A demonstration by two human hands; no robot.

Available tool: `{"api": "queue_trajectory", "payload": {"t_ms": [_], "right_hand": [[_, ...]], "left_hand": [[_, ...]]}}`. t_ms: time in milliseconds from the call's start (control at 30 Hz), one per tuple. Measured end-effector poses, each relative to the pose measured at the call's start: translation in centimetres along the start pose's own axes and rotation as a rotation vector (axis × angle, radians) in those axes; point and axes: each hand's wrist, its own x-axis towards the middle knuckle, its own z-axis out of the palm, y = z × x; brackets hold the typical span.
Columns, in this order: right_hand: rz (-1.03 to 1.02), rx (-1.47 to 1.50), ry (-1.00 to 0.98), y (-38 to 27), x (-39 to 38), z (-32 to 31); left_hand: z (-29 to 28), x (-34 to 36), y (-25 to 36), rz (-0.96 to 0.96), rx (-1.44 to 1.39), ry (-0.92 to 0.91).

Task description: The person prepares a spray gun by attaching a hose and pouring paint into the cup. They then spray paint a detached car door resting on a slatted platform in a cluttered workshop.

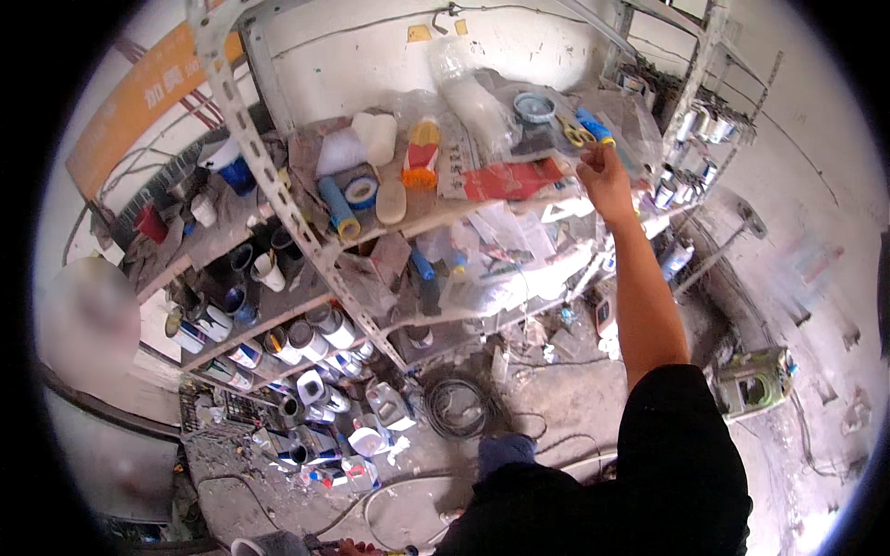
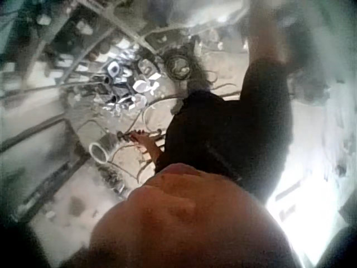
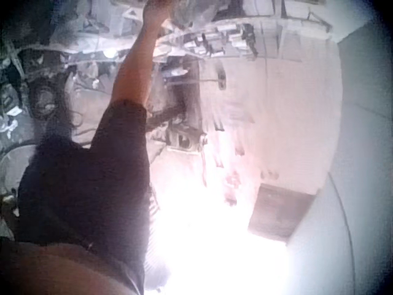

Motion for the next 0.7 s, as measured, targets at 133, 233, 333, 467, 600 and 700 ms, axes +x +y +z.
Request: {"api": "queue_trajectory", "payload": {"t_ms": [133, 233, 333, 467, 600, 700], "right_hand": [[-0.090, -0.358, -0.095, 6.2, 10.9, 1.9], [-0.035, -0.558, -0.260, 8.8, 18.2, 5.8], [-0.021, -0.844, -0.457, 10.3, 22.3, 12.0], [-0.099, -0.759, -0.629, 15.1, 25.4, 17.2], [-0.150, -0.837, -0.632, 20.5, 27.2, 18.4], [-0.148, -0.820, -0.570, 20.1, 27.6, 20.3]], "left_hand": [[4.9, -3.8, 0.5, -0.144, -0.239, 0.039], [8.0, -7.1, 0.2, -0.120, -0.233, 0.134], [7.0, -6.9, -3.1, -0.093, -0.247, 0.117], [7.5, -8.4, -7.6, -0.121, -0.366, 0.306], [9.7, -12.6, -4.7, 0.105, -0.291, 0.362], [9.1, -15.7, -4.5, 0.109, -0.334, 0.367]]}}
